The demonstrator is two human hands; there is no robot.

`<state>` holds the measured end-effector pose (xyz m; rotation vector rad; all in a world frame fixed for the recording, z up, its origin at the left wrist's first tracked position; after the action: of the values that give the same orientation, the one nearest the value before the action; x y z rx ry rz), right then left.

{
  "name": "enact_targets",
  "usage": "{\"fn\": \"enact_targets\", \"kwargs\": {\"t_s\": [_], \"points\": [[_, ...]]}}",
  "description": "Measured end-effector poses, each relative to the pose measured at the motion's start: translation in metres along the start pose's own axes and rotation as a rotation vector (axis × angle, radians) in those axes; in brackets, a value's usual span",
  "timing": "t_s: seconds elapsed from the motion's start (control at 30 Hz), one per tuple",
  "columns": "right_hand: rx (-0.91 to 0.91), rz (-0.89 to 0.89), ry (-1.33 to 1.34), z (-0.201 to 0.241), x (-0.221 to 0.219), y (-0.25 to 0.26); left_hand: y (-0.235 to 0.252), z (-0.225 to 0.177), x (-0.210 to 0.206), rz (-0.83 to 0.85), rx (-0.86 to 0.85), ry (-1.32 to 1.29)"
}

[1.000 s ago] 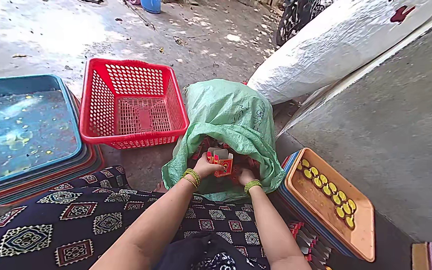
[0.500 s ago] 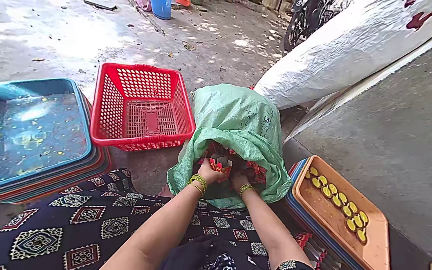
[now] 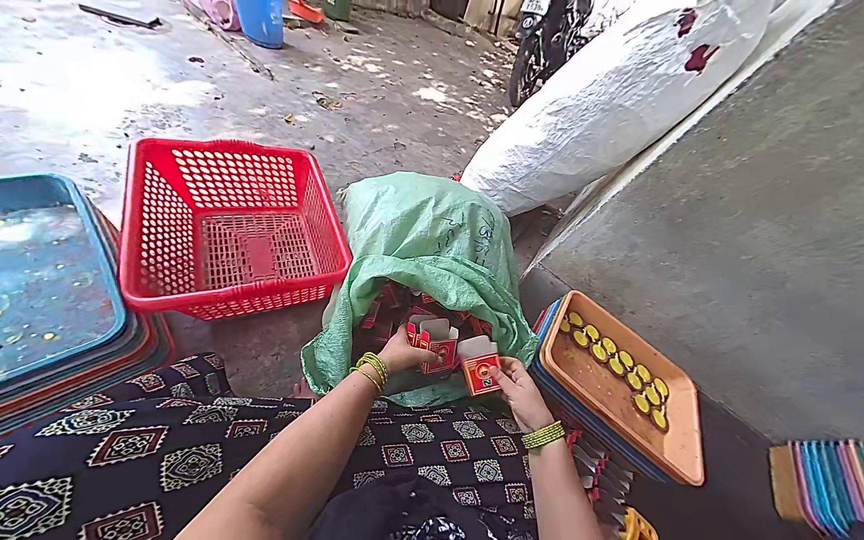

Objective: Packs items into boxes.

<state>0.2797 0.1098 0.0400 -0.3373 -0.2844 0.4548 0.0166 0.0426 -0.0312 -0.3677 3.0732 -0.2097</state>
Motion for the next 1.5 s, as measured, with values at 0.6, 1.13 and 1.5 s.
{"fn": "enact_targets", "kwargs": {"t_s": [0.6, 1.13, 1.5], "points": [[0.438, -0.004, 0.158, -0.017, 0.024, -0.142, -0.111, -0.075, -0.136, 0.443, -0.574, -0.186], [0.634, -0.126, 0.076, -0.069, 0.008, -0.193, -0.152, -0.035, -0.176, 0.764, -0.76, 0.761], [0.543, 0.197, 0.036, -0.061, 0.017, -0.189, -0.145, -0.027, -0.175, 0.602, -0.749, 0.479]]}}
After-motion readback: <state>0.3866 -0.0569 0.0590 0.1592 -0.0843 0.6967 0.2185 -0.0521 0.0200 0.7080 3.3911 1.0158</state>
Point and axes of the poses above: each hand's wrist, its own y-axis towards the middle knuckle, its own x-axis out of the back of the hand, z = x × y, the point moved 5 cm from there along y, towards the middle knuckle, and after that the axes turned 12 degrees about -x, right-handed, at the moved point
